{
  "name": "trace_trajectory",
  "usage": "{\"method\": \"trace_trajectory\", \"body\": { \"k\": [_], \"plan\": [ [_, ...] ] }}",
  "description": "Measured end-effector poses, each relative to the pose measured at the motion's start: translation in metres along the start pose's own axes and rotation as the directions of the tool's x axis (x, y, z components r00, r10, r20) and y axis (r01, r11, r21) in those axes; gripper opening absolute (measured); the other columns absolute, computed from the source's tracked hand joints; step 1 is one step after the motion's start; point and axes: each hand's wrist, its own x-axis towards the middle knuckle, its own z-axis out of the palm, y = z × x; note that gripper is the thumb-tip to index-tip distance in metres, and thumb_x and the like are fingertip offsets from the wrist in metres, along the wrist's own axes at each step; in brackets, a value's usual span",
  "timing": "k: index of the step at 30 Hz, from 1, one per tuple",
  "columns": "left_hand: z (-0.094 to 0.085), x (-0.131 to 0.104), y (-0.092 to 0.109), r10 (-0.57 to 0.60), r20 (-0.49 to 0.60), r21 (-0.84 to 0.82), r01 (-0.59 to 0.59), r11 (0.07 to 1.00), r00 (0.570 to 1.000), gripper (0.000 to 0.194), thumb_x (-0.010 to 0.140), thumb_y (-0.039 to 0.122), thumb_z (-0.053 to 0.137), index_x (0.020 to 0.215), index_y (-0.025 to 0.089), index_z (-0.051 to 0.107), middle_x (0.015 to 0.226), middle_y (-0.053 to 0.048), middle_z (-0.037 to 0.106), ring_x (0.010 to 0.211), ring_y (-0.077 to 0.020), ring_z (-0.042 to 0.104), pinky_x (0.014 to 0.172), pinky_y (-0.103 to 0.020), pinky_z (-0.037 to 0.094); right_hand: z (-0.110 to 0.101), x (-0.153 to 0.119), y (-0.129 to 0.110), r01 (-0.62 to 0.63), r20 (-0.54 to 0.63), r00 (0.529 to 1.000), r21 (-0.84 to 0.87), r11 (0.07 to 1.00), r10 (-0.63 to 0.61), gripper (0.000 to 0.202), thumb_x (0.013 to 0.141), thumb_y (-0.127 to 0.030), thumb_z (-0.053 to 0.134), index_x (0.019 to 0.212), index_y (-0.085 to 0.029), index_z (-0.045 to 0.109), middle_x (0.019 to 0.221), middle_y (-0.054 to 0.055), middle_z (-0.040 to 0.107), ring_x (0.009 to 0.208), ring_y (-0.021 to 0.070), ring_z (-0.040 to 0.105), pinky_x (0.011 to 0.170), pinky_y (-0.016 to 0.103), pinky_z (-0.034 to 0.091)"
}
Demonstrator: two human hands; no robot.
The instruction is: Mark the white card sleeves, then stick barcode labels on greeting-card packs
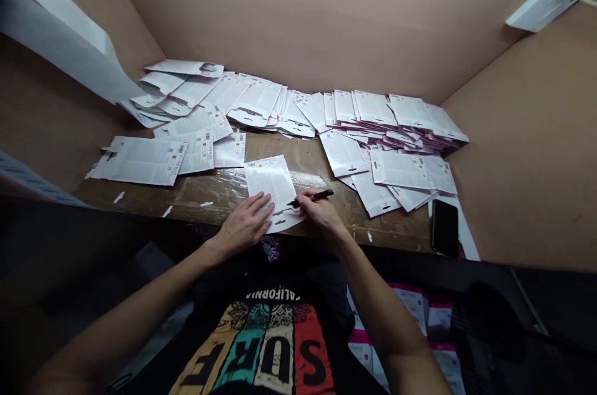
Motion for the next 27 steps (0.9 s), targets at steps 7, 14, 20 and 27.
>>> {"method": "trace_trajectory", "body": {
  "k": [7, 14, 20, 27],
  "plan": [
    [0.000, 0.001, -0.004, 0.011, 0.001, -0.011, -0.011, 1.000, 1.000, 0.045, 0.107, 0.031, 0.054, 0.147, 0.012, 0.063, 0.161, -0.018, 0.054, 0.155, -0.0347, 0.043, 0.128, -0.051, 0.040, 0.004, 0.004, 0.008, -0.025, -0.029, 0.999, -0.042, 0.999, 0.023, 0.036, 0.083, -0.058, 0.077, 0.080, -0.022, 0.071, 0.069, 0.003, 0.073, 0.062, 0.0212, 0.069, 0.062, 0.034, 0.062],
    [0.001, 0.001, -0.002, -0.015, 0.004, -0.051, 0.016, 0.999, 1.000, 0.045, 0.106, 0.033, 0.056, 0.147, 0.015, 0.063, 0.162, -0.015, 0.053, 0.157, -0.0331, 0.040, 0.128, -0.050, 0.039, 0.001, 0.003, 0.004, -0.053, 0.126, 0.990, -0.071, 0.996, 0.061, 0.031, 0.084, -0.051, 0.076, 0.081, -0.020, 0.073, 0.073, 0.005, 0.075, 0.062, 0.0194, 0.068, 0.060, 0.030, 0.055],
    [-0.002, 0.001, -0.002, -0.026, 0.017, -0.054, 0.027, 0.998, 1.000, 0.046, 0.106, 0.035, 0.057, 0.147, 0.015, 0.062, 0.161, -0.015, 0.055, 0.155, -0.0335, 0.043, 0.128, -0.050, 0.040, -0.007, 0.008, -0.009, 0.236, 0.147, 0.968, -0.268, 0.934, -0.202, 0.020, 0.095, -0.037, 0.059, 0.086, -0.020, 0.067, 0.081, 0.004, 0.069, 0.074, 0.0190, 0.063, 0.072, 0.031, 0.051],
    [0.003, 0.000, -0.005, -0.073, -0.028, -0.181, 0.066, 0.981, 0.997, 0.051, 0.104, 0.036, 0.060, 0.150, 0.015, 0.058, 0.160, -0.015, 0.057, 0.154, -0.0310, 0.045, 0.127, -0.051, 0.042, 0.025, 0.002, -0.014, 0.390, 0.350, 0.919, -0.876, 0.284, -0.180, 0.017, 0.099, -0.016, 0.056, 0.111, -0.016, 0.068, 0.117, 0.015, 0.069, 0.102, 0.0262, 0.064, 0.082, 0.033, 0.048]
  ]
}}
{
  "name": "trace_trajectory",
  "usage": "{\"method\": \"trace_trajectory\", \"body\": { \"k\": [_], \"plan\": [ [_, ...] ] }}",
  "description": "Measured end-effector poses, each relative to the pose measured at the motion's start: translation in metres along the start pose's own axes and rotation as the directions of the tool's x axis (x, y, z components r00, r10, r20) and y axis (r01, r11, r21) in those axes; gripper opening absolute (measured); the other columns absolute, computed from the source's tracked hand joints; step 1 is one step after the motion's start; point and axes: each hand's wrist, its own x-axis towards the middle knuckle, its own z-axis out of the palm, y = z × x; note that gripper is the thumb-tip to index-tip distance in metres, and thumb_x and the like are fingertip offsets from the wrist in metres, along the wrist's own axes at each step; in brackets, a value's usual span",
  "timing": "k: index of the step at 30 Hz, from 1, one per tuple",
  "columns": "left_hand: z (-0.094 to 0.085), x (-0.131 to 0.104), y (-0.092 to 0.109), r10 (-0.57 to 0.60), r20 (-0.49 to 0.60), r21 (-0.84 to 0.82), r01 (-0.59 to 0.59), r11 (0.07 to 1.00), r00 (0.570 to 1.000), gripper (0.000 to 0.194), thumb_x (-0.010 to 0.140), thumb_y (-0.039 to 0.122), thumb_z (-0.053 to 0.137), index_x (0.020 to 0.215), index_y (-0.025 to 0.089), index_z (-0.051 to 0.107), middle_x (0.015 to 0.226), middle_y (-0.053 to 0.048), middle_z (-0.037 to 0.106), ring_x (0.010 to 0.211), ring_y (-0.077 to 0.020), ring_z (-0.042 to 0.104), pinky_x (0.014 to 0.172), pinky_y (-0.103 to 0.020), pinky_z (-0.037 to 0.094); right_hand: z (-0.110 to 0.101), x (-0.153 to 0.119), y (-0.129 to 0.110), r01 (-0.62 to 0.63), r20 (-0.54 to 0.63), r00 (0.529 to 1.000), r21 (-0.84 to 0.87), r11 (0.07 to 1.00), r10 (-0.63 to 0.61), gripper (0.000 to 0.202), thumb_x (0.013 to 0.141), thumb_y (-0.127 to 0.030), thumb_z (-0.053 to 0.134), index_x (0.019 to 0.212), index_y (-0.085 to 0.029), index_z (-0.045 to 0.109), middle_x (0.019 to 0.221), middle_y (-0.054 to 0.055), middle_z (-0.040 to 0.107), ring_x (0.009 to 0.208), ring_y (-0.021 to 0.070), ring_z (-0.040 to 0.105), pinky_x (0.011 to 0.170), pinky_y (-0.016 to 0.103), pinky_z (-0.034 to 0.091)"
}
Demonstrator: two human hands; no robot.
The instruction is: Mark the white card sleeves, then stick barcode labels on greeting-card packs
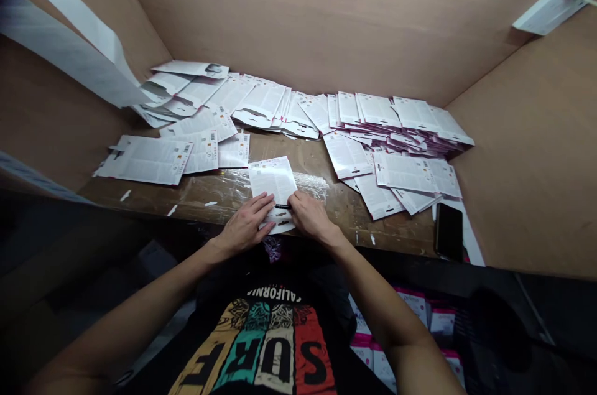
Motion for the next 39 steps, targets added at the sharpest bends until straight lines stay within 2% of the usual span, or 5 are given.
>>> {"method": "trace_trajectory", "body": {
  "k": [8, 24, 33, 36, 39],
  "plan": [
    [-0.010, -0.004, 0.000, 0.069, 0.121, 0.046, -0.075, 0.996, 0.990, 0.087, 0.086, 0.064, 0.080, 0.149, 0.009, 0.054, 0.167, -0.023, 0.045, 0.160, -0.0383, 0.036, 0.131, -0.055, 0.033, -0.036, -0.045, 0.006, 0.305, 0.215, 0.851, 0.542, 0.783, -0.480, 0.018, 0.099, -0.041, 0.072, 0.101, -0.023, 0.074, 0.098, 0.002, 0.072, 0.087, 0.0191, 0.066, 0.080, 0.029, 0.053],
    [-0.003, -0.016, -0.001, 0.122, 0.111, 0.209, -0.144, 0.967, 0.986, 0.045, 0.105, 0.042, 0.060, 0.150, 0.034, 0.062, 0.151, -0.012, 0.062, 0.146, -0.0392, 0.049, 0.110, -0.059, 0.046, 0.017, -0.023, 0.001, -0.289, -0.201, 0.920, 0.229, 0.929, 0.336, 0.030, 0.100, -0.046, 0.066, 0.115, -0.019, 0.066, 0.111, 0.015, 0.072, 0.093, 0.0292, 0.069, 0.079, 0.036, 0.049],
    [-0.025, -0.046, -0.031, 0.086, -0.106, 0.157, -0.068, 0.985, 0.991, 0.052, 0.108, 0.048, 0.049, 0.154, 0.023, 0.056, 0.152, -0.013, 0.063, 0.148, -0.0303, 0.051, 0.119, -0.052, 0.046, -0.009, -0.021, 0.008, -0.109, 0.027, 0.947, 0.964, 0.242, 0.321, 0.044, 0.072, -0.045, 0.087, 0.106, -0.024, 0.068, 0.075, 0.000, 0.065, 0.061, 0.0189, 0.059, 0.058, 0.031, 0.047],
    [-0.097, -0.036, -0.104, -0.392, -0.439, 0.192, 0.511, 0.838, 0.808, 0.056, 0.110, 0.041, 0.036, 0.159, 0.017, 0.048, 0.166, -0.019, 0.047, 0.157, -0.0365, 0.037, 0.125, -0.063, 0.035, -0.080, -0.005, 0.064, -0.112, -0.081, 0.859, 0.934, 0.339, 0.506, 0.051, 0.071, -0.046, 0.089, 0.114, -0.023, 0.072, 0.071, 0.000, 0.061, 0.050, 0.0152, 0.048, 0.051, 0.033, 0.039],
    [-0.149, -0.040, -0.151, -0.734, -0.344, 0.228, 0.810, 0.540, 0.586, 0.062, 0.108, 0.051, 0.037, 0.149, 0.008, 0.056, 0.160, -0.030, 0.048, 0.152, -0.0500, 0.039, 0.119, -0.073, 0.033, -0.140, 0.000, 0.130, -0.106, -0.567, 0.486, 0.718, 0.688, 0.666, 0.044, 0.085, -0.054, 0.078, 0.115, -0.021, 0.074, 0.085, 0.013, 0.067, 0.059, 0.0214, 0.057, 0.057, 0.043, 0.043]
  ]
}}
